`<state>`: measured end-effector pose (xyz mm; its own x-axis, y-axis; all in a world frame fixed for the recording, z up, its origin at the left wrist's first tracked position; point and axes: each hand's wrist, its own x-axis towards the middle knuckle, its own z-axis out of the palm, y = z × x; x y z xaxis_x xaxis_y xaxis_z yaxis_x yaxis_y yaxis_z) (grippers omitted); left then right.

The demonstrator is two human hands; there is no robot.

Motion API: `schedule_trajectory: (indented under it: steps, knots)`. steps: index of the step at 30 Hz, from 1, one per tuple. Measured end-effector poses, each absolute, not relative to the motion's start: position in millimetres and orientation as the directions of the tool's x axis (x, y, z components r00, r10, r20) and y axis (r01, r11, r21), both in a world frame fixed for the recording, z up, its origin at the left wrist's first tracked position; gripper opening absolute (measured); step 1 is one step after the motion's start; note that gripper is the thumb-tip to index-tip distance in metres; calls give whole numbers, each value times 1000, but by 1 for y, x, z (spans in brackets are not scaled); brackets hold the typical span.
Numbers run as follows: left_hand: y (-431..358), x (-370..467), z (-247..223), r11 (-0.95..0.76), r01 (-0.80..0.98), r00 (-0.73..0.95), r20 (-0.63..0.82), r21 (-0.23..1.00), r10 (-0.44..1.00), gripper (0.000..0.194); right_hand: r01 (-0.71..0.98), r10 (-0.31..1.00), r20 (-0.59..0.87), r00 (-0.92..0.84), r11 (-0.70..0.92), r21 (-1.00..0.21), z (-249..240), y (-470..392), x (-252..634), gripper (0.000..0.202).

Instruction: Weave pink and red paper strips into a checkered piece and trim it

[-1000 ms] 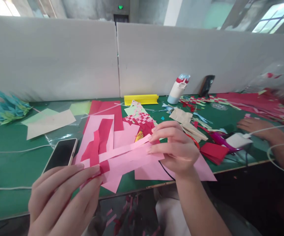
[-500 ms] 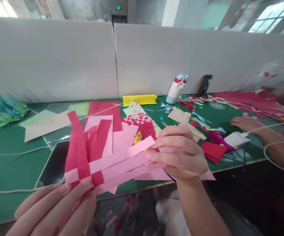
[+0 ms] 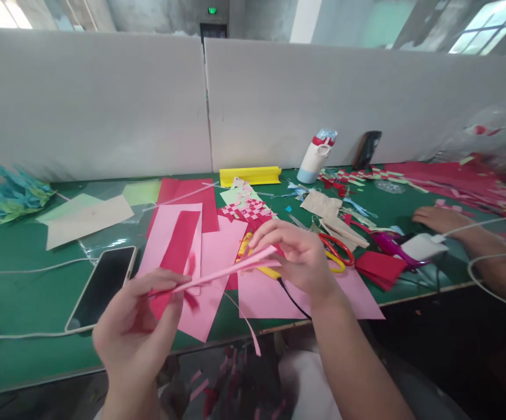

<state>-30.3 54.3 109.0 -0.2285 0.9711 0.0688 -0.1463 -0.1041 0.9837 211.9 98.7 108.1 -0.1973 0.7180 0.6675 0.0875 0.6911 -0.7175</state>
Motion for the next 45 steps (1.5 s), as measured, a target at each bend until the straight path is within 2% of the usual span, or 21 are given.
schedule_trajectory:
  steps: [1, 3, 6, 8, 13, 19, 27, 32, 35, 37, 39, 41, 42, 45]
  knots:
    - [57, -24, 106, -160, -72, -305, 131, 984, 943, 23, 50, 795, 573, -200, 593, -804, 106, 101, 212, 15]
    - [61, -15, 100, -112, -132, -285, 70, 985, 956, 20, -13, 903, 380, -202, 385, -923, 103, 105, 211, 21]
    - [68, -9, 92, 23, -275, -175, -73, 961, 982, 24, -102, 960, 163, -228, 143, -984, 100, 108, 208, 26]
    - [71, -11, 90, 113, -323, -119, -158, 940, 980, 27, -133, 966, 89, -243, 57, -989, 97, 109, 207, 27]
    - [77, -11, 86, 266, -379, -44, -304, 886, 952, 41, -123, 967, 40, -254, 8, -992, 90, 112, 205, 24]
    - [79, -8, 81, 343, -339, -57, -383, 876, 922, 42, -132, 964, 42, -264, 7, -991, 88, 113, 204, 25]
    - [80, -10, 83, 275, -330, -91, -320, 903, 943, 45, -122, 983, 17, -184, -6, -993, 88, 115, 200, 29]
    - [82, -12, 80, 238, -360, -97, -289, 902, 952, 47, -17, 984, -53, -168, -56, -998, 78, 121, 206, 21]
    - [83, -12, 76, 223, -343, -99, -271, 912, 957, 46, 138, 996, -17, -84, -5, -990, 75, 125, 212, 20]
    - [84, -12, 73, 218, -317, -88, -258, 923, 962, 46, 258, 991, 125, 37, 112, -960, 77, 125, 213, 19]
    - [84, -12, 69, 210, -270, -81, -240, 939, 967, 48, 401, 943, 319, 96, 256, -879, 83, 122, 210, 18]
    - [85, -12, 65, 206, -201, -68, -223, 958, 972, 47, 528, 884, 467, 5, 394, -752, 91, 117, 203, 17]
    - [85, -11, 63, 207, -160, -55, -218, 965, 974, 47, 566, 866, 492, -96, 454, -688, 94, 114, 197, 17]
    - [86, -9, 58, 208, -36, 4, -208, 978, 978, 44, 566, 829, 424, -365, 559, -606, 99, 108, 180, 19]
